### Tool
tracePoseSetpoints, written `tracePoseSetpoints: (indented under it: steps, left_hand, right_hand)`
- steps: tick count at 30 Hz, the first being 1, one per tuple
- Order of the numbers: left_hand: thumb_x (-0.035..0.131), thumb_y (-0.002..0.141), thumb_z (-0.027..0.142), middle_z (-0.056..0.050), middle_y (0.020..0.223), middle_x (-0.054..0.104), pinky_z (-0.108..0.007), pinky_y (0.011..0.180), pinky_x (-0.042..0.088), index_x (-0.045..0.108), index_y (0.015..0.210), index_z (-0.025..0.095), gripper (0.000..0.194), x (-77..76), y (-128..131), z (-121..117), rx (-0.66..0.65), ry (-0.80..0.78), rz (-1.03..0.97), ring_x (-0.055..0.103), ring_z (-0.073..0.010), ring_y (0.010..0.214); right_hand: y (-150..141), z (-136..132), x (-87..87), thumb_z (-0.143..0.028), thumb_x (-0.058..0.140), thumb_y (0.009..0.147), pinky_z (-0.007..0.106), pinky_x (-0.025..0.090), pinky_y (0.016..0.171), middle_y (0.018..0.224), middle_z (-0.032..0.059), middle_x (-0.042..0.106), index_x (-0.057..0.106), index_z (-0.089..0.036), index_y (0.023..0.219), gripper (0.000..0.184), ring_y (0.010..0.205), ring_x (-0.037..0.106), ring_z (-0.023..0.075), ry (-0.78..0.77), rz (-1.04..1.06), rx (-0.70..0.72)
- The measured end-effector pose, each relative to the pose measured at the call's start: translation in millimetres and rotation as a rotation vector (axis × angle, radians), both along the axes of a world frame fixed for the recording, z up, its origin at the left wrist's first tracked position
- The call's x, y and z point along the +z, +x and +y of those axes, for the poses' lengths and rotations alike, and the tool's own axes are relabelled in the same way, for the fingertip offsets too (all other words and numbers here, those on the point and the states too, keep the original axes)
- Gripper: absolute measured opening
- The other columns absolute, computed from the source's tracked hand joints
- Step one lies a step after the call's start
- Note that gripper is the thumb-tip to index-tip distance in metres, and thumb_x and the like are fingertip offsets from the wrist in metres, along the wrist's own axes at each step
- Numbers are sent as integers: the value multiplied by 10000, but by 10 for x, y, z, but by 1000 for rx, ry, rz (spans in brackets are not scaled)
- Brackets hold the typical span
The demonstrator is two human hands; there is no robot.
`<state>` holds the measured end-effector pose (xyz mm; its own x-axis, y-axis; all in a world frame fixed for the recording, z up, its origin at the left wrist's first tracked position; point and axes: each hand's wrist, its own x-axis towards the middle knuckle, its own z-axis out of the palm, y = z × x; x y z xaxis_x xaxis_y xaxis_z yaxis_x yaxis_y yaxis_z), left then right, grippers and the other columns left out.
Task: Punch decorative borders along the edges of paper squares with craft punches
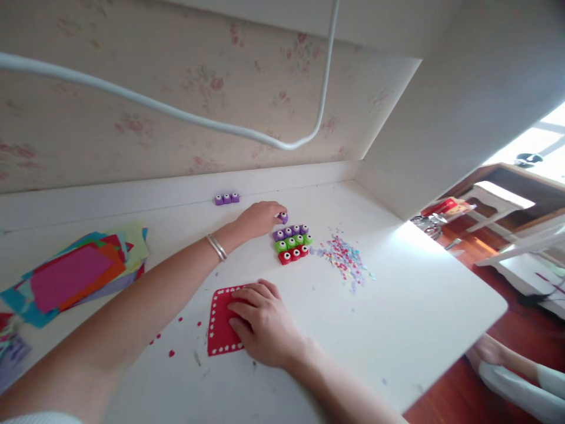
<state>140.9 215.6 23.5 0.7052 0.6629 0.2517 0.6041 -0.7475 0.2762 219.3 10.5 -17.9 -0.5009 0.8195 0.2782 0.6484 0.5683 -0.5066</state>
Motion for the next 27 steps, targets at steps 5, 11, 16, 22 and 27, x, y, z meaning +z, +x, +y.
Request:
tracePoseSetpoints:
  steps: [5,11,16,22,27]
  left_hand:
    - [605,858,159,-67,996,740,-271,820,442,727,947,192,155,-64,428,367,-146,-15,126,668,-208,959]
    - [573,854,132,-58,1016,751,-268,846,439,735,1005,241,247,-133,542,466,-211,-34,178,673,-198,967]
    - [536,869,109,-33,1199,703,-263,941,424,663,1206,263,392,-142,555,405,-200,-12,190,629,-182,1097]
    - [425,869,15,-14,1350,598,-298,1024,393,578,1313,254,527,-97,163,478,32,83,232,547,-177,1205]
    - [461,917,127,-141,1276,601,-436,958,443,618,1220,150,341,-105,-363,605,375,129,293,540,-296,1168]
  right_hand:
    - [18,23,-22,-291,559,938,359,305,1093,1132,-18,704,665,-269,1057,160,1104,575,170,-42,20,-9]
    - [31,40,-42,-280,541,942,360,302,1094,1126,-7,708,660,-266,1072,177,1101,571,179,-61,48,-8]
    - [39,40,-38,-276,546,939,355,290,1101,1133,-13,705,653,-264,1098,191,1103,563,173,-66,50,0]
    - [22,15,-6,-258,546,943,367,318,1063,1197,6,669,613,-265,1178,244,1105,552,185,-73,102,-20]
    - [7,23,16,-250,499,960,358,413,871,1031,42,667,633,-256,1140,225,940,553,211,-71,65,-163]
